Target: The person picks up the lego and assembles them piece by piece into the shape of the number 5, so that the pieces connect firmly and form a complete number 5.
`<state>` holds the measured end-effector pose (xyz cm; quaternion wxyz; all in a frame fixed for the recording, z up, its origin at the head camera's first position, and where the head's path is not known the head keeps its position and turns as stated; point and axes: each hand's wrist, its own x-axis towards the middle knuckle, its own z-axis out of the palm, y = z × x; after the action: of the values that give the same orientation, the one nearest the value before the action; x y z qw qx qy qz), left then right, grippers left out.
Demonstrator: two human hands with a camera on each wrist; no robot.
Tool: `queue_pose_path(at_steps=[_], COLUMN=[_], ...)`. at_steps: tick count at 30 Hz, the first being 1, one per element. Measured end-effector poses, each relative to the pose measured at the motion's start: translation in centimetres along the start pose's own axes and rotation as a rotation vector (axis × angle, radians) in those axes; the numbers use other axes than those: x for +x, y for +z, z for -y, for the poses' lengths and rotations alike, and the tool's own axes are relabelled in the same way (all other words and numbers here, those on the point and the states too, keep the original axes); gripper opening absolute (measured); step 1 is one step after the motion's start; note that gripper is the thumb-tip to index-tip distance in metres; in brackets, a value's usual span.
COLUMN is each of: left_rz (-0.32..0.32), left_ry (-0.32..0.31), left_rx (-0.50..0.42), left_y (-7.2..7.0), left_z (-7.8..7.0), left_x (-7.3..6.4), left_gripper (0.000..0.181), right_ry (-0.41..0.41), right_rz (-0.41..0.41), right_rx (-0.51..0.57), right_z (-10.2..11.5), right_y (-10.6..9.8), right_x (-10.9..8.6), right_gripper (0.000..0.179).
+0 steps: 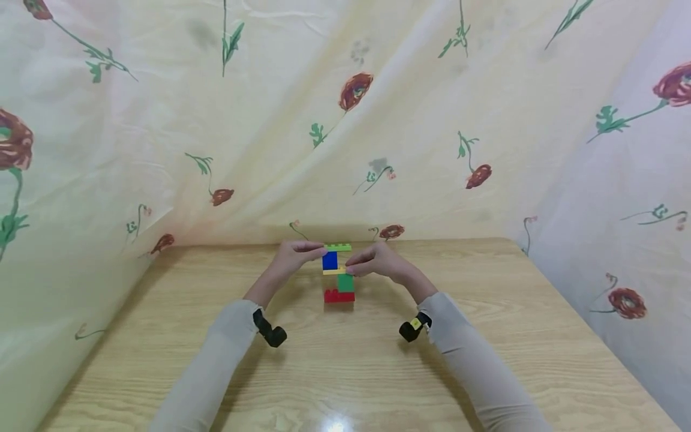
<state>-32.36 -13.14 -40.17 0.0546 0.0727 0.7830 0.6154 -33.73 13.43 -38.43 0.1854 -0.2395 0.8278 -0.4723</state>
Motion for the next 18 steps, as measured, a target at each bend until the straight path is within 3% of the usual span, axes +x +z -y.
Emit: queue_pose_path(at_steps=[18], left_rz=[-0.004], left_ry=[-0.052], left_rx=[0.101], left_y=[0.8], left_z=[0.7], left_x=[0.5], left_gripper=[0.039], right_ry=[0.027], right_rz=[0.044], right_rx=[0.044], right_z=[-2.3], right_y=[0.3], right_x=[0.7], right_gripper=[0.028])
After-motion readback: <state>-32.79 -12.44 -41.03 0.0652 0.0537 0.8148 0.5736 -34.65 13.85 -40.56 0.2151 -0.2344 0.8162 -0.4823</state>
